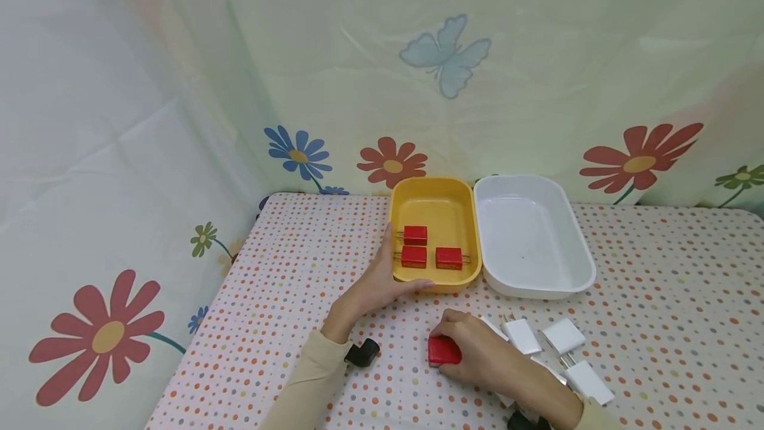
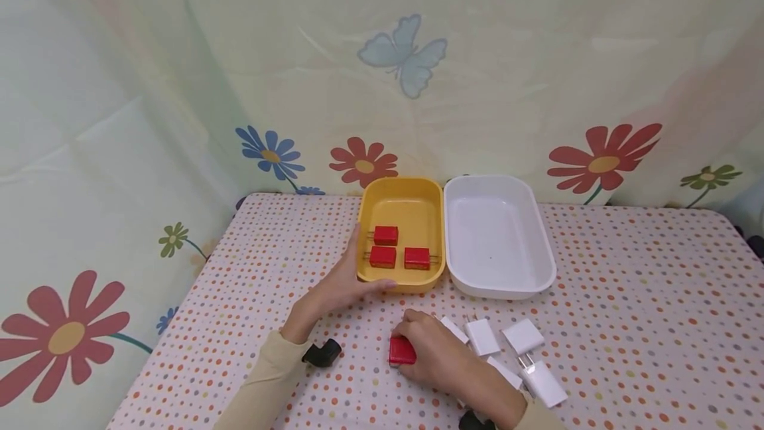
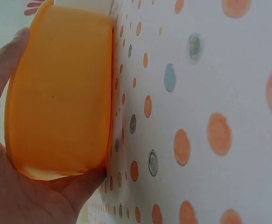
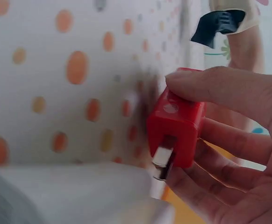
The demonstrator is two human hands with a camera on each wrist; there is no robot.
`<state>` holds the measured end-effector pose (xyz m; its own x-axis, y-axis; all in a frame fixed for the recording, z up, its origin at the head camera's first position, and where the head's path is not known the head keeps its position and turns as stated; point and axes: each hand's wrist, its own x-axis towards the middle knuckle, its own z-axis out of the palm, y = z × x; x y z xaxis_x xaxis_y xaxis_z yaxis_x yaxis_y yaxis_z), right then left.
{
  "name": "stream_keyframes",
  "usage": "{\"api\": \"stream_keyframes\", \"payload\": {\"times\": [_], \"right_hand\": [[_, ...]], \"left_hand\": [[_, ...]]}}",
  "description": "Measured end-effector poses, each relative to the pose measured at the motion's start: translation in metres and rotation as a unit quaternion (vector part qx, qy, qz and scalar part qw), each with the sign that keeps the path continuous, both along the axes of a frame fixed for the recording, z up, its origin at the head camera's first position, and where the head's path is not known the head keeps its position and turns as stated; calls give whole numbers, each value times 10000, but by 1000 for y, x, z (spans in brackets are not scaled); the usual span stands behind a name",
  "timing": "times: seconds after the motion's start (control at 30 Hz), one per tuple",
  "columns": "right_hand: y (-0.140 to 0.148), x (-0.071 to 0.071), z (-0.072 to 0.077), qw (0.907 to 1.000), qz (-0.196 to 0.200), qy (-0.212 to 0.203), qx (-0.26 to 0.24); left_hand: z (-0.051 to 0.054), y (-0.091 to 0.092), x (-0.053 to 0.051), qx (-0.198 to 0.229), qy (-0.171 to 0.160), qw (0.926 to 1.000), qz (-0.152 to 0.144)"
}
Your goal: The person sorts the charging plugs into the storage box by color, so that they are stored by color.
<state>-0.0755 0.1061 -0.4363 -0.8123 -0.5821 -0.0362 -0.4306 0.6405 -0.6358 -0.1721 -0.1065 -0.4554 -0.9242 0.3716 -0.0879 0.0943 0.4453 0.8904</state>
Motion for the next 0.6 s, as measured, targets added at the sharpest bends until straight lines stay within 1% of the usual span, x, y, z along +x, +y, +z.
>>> {"api": "stream_keyframes", "payload": {"times": [0.1,0.13,0.27,0.3,0.33,0.43,0.53,0.6], "right_hand": [[4,0,12,9997,-30,-246,-22],[5,-1,18,9997,-36,-253,-21],[10,-11,45,10000,-22,-27,-73],[12,-15,52,9999,-35,49,-84],[14,-20,59,9997,-21,214,-108],[21,-36,78,9985,-47,524,-166],[26,-55,90,9959,-18,883,-215],[28,-70,96,9954,-76,936,-208]], "left_hand": [[1,0,0,37,-18,10000,-14],[0,0,0,52,-1,10000,-27],[-2,0,-2,106,102,9998,-110],[-2,0,-3,116,129,9998,-137],[-3,0,-3,120,143,9997,-155],[-3,0,-4,81,129,9998,-159],[-2,0,-3,9,96,9999,-129],[-1,0,-2,9,84,9999,-117]]}}
